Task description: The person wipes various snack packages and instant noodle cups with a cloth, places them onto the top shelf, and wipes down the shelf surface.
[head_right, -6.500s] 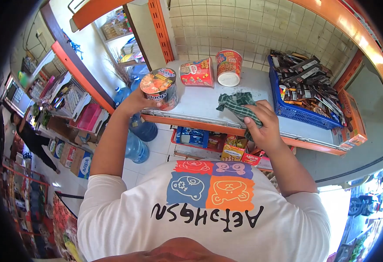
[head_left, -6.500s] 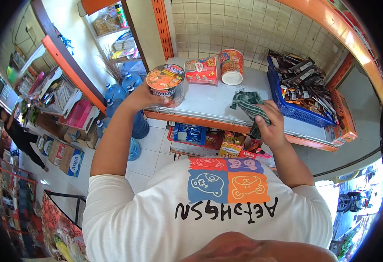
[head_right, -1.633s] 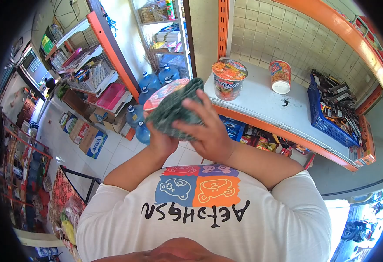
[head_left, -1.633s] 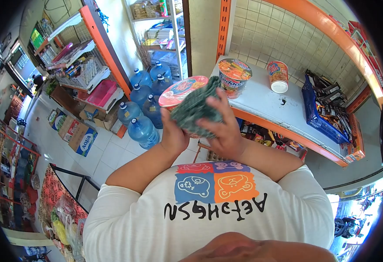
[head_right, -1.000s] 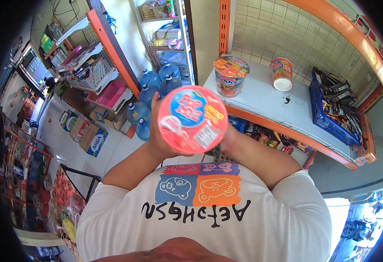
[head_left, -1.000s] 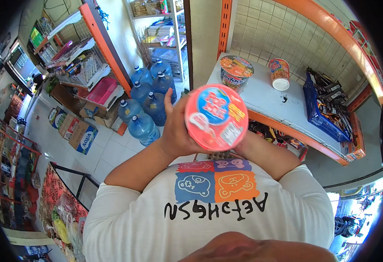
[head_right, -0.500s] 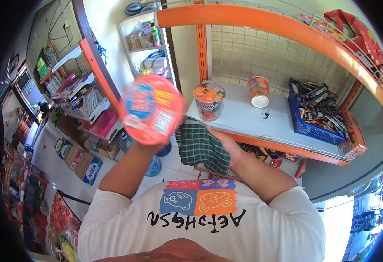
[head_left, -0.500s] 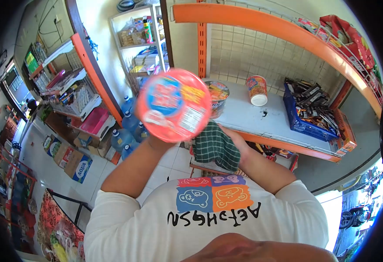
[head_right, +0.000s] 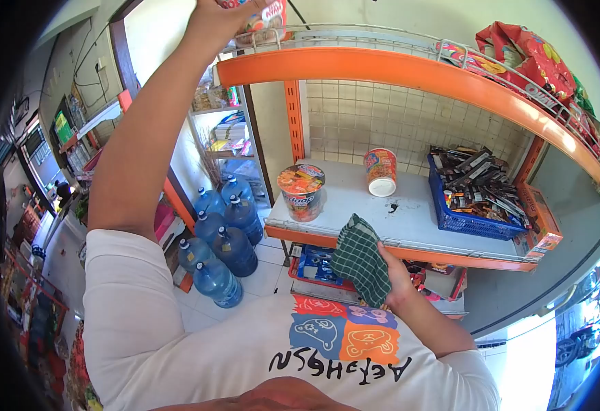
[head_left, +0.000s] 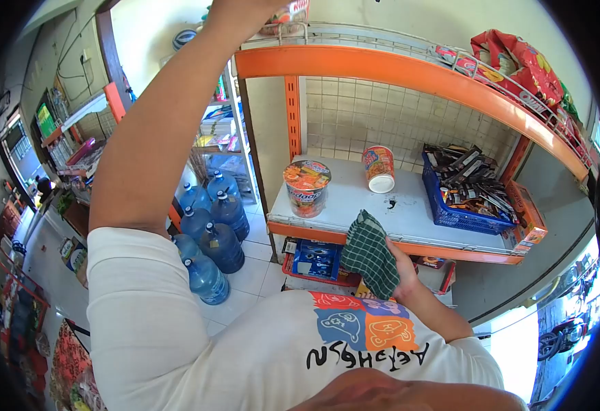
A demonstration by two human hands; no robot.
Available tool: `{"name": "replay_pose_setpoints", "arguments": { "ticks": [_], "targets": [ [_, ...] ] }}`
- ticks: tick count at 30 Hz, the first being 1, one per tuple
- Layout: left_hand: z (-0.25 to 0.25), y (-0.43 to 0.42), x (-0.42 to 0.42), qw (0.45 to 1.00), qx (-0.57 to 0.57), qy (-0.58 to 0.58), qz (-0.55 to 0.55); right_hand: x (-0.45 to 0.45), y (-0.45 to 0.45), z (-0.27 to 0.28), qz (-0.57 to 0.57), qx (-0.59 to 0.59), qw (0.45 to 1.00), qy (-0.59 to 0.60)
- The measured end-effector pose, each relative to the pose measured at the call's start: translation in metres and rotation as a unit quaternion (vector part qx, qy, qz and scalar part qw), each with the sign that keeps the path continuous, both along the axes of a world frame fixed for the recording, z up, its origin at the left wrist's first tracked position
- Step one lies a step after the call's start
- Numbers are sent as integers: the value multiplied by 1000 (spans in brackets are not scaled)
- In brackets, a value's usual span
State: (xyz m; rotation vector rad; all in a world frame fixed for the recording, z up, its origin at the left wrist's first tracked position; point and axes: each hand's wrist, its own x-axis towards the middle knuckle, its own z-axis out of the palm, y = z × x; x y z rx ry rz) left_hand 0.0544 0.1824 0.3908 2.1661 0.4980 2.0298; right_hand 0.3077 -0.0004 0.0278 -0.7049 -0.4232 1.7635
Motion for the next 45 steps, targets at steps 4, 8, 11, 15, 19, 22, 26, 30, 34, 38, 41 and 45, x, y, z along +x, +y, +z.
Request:
{"name": "replay_pose_setpoints", "arguments": {
  "ticks": [4, 8, 11, 15, 19, 22, 26, 30, 34, 38, 41, 45],
  "targets": [
    [3, 10, -1, 980, -128, 125, 85, 13, -4, -6, -17, -10, 1000, 11],
    [-5, 28, 5, 991, -121, 65, -5, 14, -7, -4, -35, -16, 999, 20],
    [-7, 28, 6, 993, -110, 49, -9, 14, -6, -6, -28, -28, 999, 6],
    [-6, 22, 5, 986, -152, 62, 14, 14, -6, -5, -11, -38, 999, -9],
    [-7, 35, 1, 990, -118, 77, 13, 11, -6, 0, -7, -43, 999, -24],
    [-19, 30, -3, 992, -110, 64, 6, 9, -3, 0, -19, -49, 998, -19],
    [-78, 1, 7, 919, 345, 2, 189, 17, 0, -9, -37, -28, 999, 19],
    [-187, -36, 74, 924, 212, 315, -44, 31, -3, -13, -51, 15, 996, 70],
    [-286, -3, 162, 935, -25, 343, -87, 48, -8, -22, -71, 30, 994, 80],
    [-332, 50, 230, 914, -318, 249, 34, 59, -20, -22, -76, 6, 995, 60],
    [-346, 78, 250, 889, -347, 281, 100, 65, -28, -14, -89, -10, 996, 29],
    [-326, 68, 241, 767, -618, 112, -132, 74, -31, 0, -141, 67, 987, -43]
  ]
}}
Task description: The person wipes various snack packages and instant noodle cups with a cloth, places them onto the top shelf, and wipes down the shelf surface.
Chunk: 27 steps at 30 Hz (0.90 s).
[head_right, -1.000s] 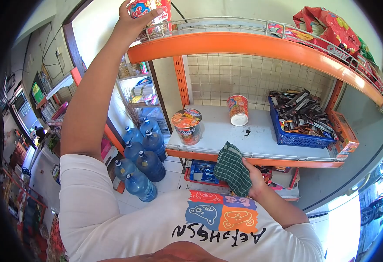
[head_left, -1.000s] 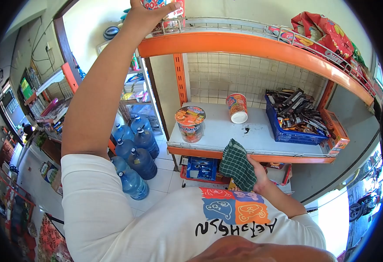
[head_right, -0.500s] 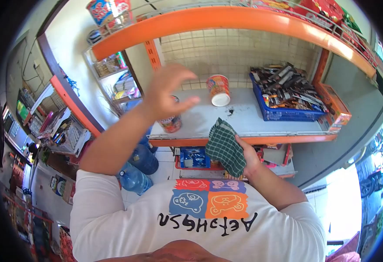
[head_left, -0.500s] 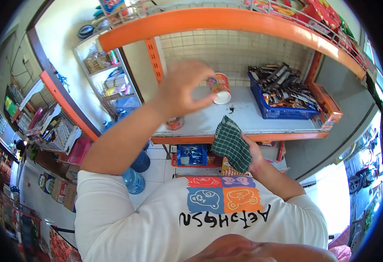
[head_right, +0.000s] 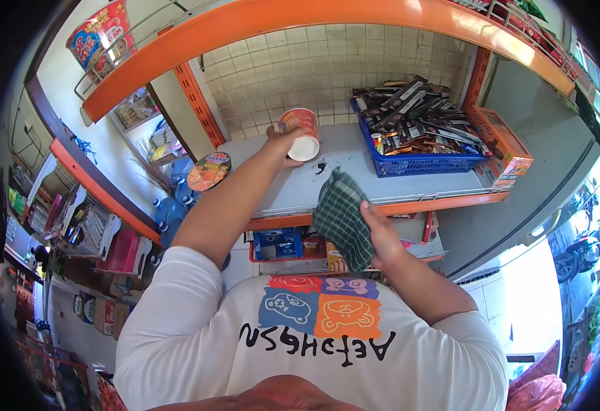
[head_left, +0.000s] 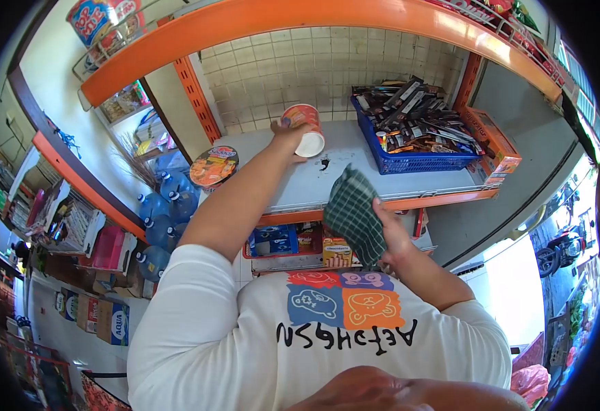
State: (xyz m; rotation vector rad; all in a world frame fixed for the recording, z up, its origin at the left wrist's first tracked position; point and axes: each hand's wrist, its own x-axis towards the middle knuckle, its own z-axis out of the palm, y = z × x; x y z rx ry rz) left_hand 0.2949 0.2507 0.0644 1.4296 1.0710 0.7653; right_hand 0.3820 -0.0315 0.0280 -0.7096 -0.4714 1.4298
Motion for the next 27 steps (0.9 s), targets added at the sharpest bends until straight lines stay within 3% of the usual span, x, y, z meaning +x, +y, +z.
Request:
{"name": "replay_pose_setpoints", "arguments": {
  "ticks": [1, 2, 4, 5, 6, 7, 10, 11, 13, 14, 16, 17, 18, 19, 20, 22, 23, 24, 25, 26, 27],
  "targets": [
    [13, -22, -9, 982, -132, -139, 10, 0, 2, 8, -77, 44, 995, -52],
    [18, -41, -17, 982, -130, -136, 9, 4, 8, 11, -78, 46, 995, -49],
    [19, -80, -36, 958, -77, -267, -69, 12, 23, 19, -268, 186, 906, -271],
    [18, -99, -43, 960, -74, -262, -71, 13, 29, 21, -271, 188, 906, -265],
    [14, -118, -47, 940, -35, -320, -117, 12, 35, 24, -350, 233, 786, -453],
    [10, -132, -53, 913, 3, -376, -161, 4, 39, 33, -409, 264, 621, -615],
    [-5, -147, -79, 885, -77, -402, -221, -30, 46, 49, -324, 414, 477, -704],
    [-7, -151, -89, 910, -42, -362, -198, -34, 49, 50, -322, 417, 479, -702],
    [-4, -164, -106, 909, 20, -379, -174, -44, 57, 51, -293, 412, 547, -667],
    [-5, -169, -116, 903, 79, -393, -157, -52, 61, 48, -288, 418, 550, -663],
    [-10, -171, -138, 909, 64, -384, -149, -74, 67, 42, -234, 319, 835, -382],
    [-11, -171, -149, 910, 67, -373, -165, -81, 68, 44, -162, 309, 892, -288],
    [-10, -173, -158, 911, 70, -362, -183, -88, 68, 48, -155, 309, 894, -285],
    [-8, -175, -166, 912, 68, -361, -182, -94, 68, 52, -74, 234, 958, -149],
    [-9, -175, -173, 913, 68, -361, -176, -101, 68, 55, 11, 150, 989, -9],
    [-3, -174, -183, 915, 92, -350, -179, -113, 71, 51, 4, 139, 990, -19],
    [0, -176, -187, 921, 171, -320, -142, -114, 76, 44, -45, 192, 975, -102],
    [2, -176, -191, 922, 171, -319, -135, -119, 78, 43, -94, 244, 948, -182],
    [5, -175, -194, 923, 157, -343, -69, -124, 76, 47, -128, 288, 913, -258],
    [9, -175, -198, 919, 144, -366, -4, -131, 73, 48, -124, 291, 913, -257],
    [12, -178, -202, 910, 129, -393, 0, -140, 68, 48, -200, 377, 804, -415]
  ]
}}
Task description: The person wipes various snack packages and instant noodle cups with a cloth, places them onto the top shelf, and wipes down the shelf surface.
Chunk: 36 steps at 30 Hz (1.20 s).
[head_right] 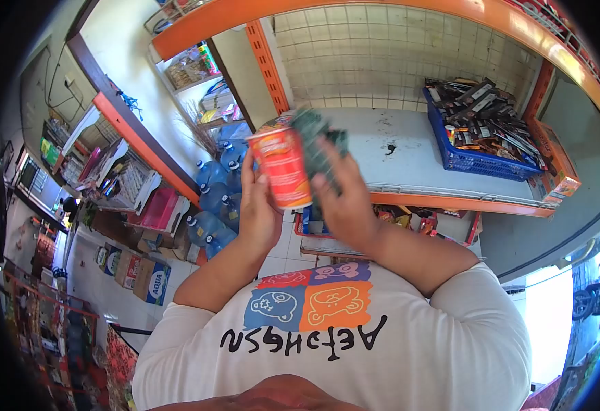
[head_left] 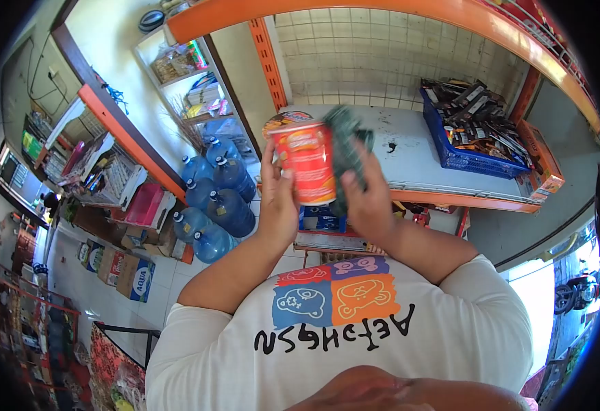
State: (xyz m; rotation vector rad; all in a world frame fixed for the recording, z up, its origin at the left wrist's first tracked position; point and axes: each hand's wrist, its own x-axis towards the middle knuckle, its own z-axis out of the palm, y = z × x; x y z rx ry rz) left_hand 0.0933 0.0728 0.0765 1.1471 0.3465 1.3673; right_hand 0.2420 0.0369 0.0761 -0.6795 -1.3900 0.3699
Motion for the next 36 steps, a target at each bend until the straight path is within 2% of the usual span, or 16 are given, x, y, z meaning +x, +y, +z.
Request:
{"name": "replay_pose_setpoints", "arguments": {
  "ticks": [2, 7, 10, 11, 13, 18, 19, 20, 21, 22, 23, 24, 27, 28, 33, 36],
  "targets": [
    [-10, 4, -11, 1000, -6, 8, -16, -7, -2, -2, -112, 165, 948, -248],
    [-23, -4, -25, 997, 26, 72, 29, -21, 1, 1, -78, 199, 919, -333],
    [-15, -12, -34, 996, 77, 41, 36, -42, 7, -21, 12, -20, 999, 26],
    [-14, -14, -37, 997, 70, 22, 17, -43, 9, -24, 12, -21, 999, 26],
    [-15, -12, -43, 997, 69, 23, -3, -51, 6, -3, 288, -220, 876, 319],
    [-31, 12, -57, 979, 145, 143, 18, -51, 3, -2, 250, -292, 845, 371],
    [-28, 12, -57, 983, 99, 147, 55, -49, 2, -8, 122, -189, 947, 229],
    [-24, 12, -56, 983, 53, 150, 92, -48, 2, -11, -14, -75, 994, 73],
    [-19, 5, -54, 983, 53, 150, 91, -47, 2, -10, -15, -75, 994, 73],
    [-14, -3, -50, 998, 7, 51, 28, -45, 4, -7, -100, 66, 986, -118],
    [-12, -8, -47, 997, -39, -49, -35, -44, 5, -5, -179, 201, 915, -301],
    [-19, 1, -54, 995, 86, 35, -36, -47, 1, -4, -179, 200, 915, -301],
    [-28, 19, -59, 990, 28, 134, -29, -51, -9, -3, -113, 221, 874, -417],
    [-31, 16, -56, 997, -27, 32, -61, -48, -5, -2, -93, 201, 899, -378],
    [-34, 5, -46, 1000, -5, 11, 5, -44, 4, -6, -101, 108, 964, -223],
    [-29, 11, -55, 987, 134, 62, -59, -42, 14, -14, 96, -82, 988, 91]
  ]
}}
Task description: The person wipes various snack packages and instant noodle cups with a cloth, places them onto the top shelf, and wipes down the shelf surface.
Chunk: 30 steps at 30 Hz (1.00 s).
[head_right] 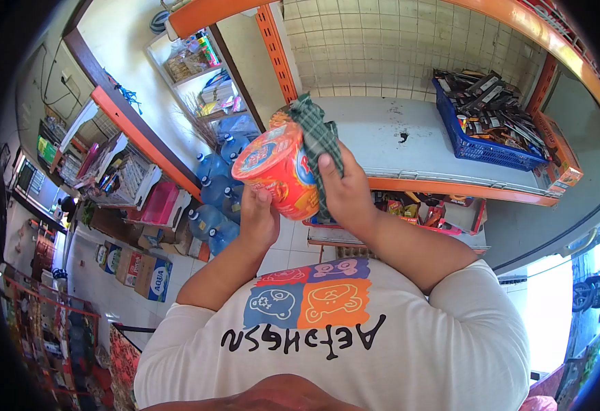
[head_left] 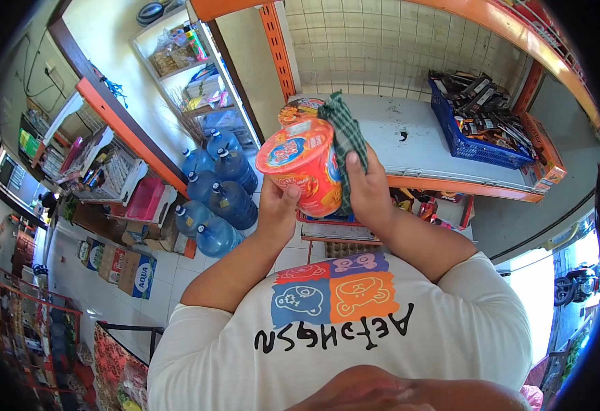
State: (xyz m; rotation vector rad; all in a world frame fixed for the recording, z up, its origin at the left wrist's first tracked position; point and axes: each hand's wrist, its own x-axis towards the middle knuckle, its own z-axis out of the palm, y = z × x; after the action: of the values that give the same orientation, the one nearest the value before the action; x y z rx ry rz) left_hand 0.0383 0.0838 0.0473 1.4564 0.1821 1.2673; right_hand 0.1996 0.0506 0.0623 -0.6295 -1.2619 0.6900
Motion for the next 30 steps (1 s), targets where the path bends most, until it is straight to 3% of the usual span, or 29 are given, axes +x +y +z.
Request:
{"name": "replay_pose_setpoints", "arguments": {
  "ticks": [1, 2, 3, 5, 7, 8, 9, 10, 11, 13, 15, 17, 18, 20, 23, 24, 25, 27, 28, 29, 30],
  "targets": [
    [2, -5, 4, 1000, -1, 0, -1, 1, -1, 4, -1, -1, 1000, 0],
    [5, -12, 9, 998, -57, -35, -8, 2, -2, 8, 93, -126, 980, 126],
    [9, -18, 13, 991, -114, -69, -16, 2, -3, 10, 182, -247, 919, 246],
    [-6, -8, 15, 989, -128, -76, 6, 2, -4, 4, 183, -241, 919, 253],
    [-4, 1, 18, 986, -141, -83, 29, -1, -9, -1, 94, -135, 978, 132],
    [-4, 7, 19, 984, -152, -58, 69, 1, -11, 1, 95, -135, 977, 132],
    [1, 8, 20, 980, -163, -33, 108, 4, -16, 6, -33, -43, 997, -55],
    [5, 6, 20, 980, -185, -51, 60, 7, -19, 10, -160, 51, 957, -238],
    [8, 2, 21, 979, -186, -51, 59, 8, -21, 12, -160, 50, 957, -239],
    [13, -8, 23, 964, -196, -170, -58, 10, -21, 15, -187, 185, 891, -371],
    [7, -7, 23, 953, -195, -209, -104, 9, -22, 13, -170, 184, 893, -373],
    [9, -10, 26, 991, -103, -29, 77, 8, -19, 5, -140, 165, 942, -258],
    [8, -9, 25, 991, -103, -29, 77, 7, -18, -3, -140, 165, 942, -258],
    [4, -7, 21, 996, -63, -26, 53, 5, -17, -22, -118, 14, 989, -91],
    [8, -18, 20, 998, -37, 15, 51, 4, -13, -9, -23, 1, 1000, -10],
    [8, -14, 17, 993, 46, 56, 93, 0, -12, -2, 147, -217, 926, 273],
    [9, -11, 14, 993, 47, 56, 93, 4, -8, -5, 147, -216, 926, 272],
    [10, -7, 11, 947, 213, 190, 144, 13, -2, -17, 387, -334, 778, 365],
    [11, -10, 14, 982, 123, 126, 67, 10, -3, -22, 395, -345, 764, 375],
    [10, -6, 11, 982, 123, 126, 68, 11, -4, -26, 396, -345, 764, 374],
    [16, 0, 8, 932, 236, 231, 148, 11, -7, -26, 408, -347, 756, 376]
  ]
}}
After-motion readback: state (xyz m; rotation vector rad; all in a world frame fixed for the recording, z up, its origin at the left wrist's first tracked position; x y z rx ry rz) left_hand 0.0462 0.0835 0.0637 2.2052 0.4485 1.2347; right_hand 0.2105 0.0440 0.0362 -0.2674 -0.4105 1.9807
